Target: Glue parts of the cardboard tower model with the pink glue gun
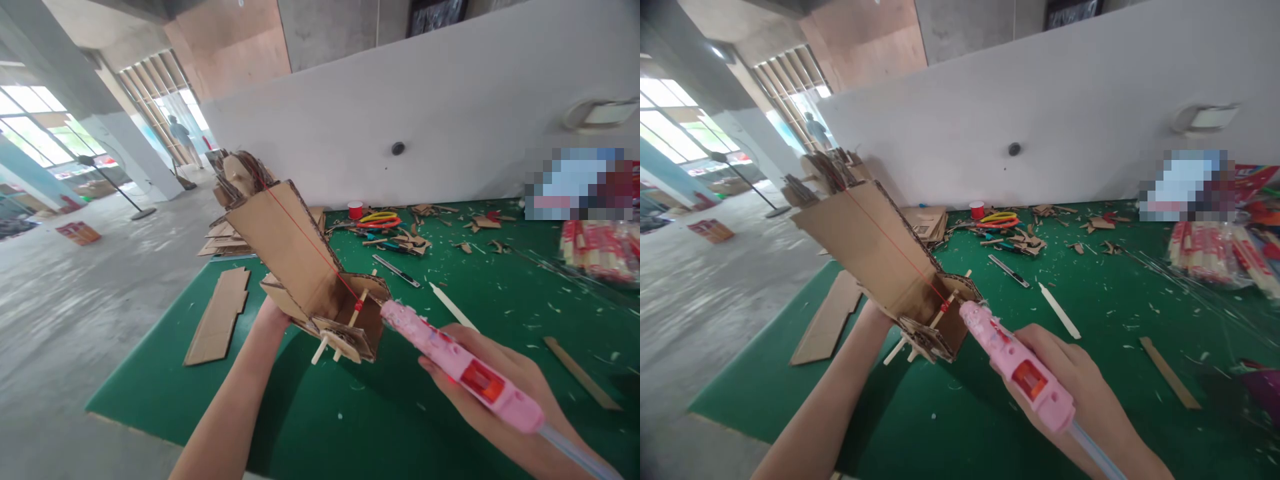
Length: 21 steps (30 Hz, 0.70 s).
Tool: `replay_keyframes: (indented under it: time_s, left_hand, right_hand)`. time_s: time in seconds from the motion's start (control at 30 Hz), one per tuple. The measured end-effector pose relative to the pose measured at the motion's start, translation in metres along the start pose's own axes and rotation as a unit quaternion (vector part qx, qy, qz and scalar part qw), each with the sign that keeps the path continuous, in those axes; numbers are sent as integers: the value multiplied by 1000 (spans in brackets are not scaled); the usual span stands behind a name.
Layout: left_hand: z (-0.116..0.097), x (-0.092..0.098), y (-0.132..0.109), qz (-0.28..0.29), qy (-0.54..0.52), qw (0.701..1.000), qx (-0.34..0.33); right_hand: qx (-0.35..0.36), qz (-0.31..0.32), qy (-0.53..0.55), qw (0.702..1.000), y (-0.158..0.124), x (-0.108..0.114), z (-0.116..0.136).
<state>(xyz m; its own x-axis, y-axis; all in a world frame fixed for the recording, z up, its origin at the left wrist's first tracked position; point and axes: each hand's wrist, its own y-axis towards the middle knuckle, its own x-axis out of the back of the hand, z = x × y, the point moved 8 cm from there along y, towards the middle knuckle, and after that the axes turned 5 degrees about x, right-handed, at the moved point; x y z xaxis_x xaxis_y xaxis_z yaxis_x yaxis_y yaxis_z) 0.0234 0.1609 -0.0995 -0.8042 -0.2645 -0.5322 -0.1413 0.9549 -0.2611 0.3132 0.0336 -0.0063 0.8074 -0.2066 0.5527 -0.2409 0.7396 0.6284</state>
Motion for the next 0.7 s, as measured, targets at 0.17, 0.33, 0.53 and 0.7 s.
replay_keyframes:
  time_s: [0.17,0.33,0.53,0.7]
  left_hand:
    - [-3,-2,-4,-26,19,999,7]
    - [-4,-8,-8,-28,25,999,3]
    - [-8,-13,-11,-12,19,1000,-21]
    - [-8,-12,-10,-16,36,999,-20]
  right_hand:
    - [-15,-3,-27,1000,3,0,-3]
    - [-51,15,-39,998,4,-2,-6]
    - [-45,29,-62,997,7,-1,-4]
    - [-60,19,-61,996,4,1,-8]
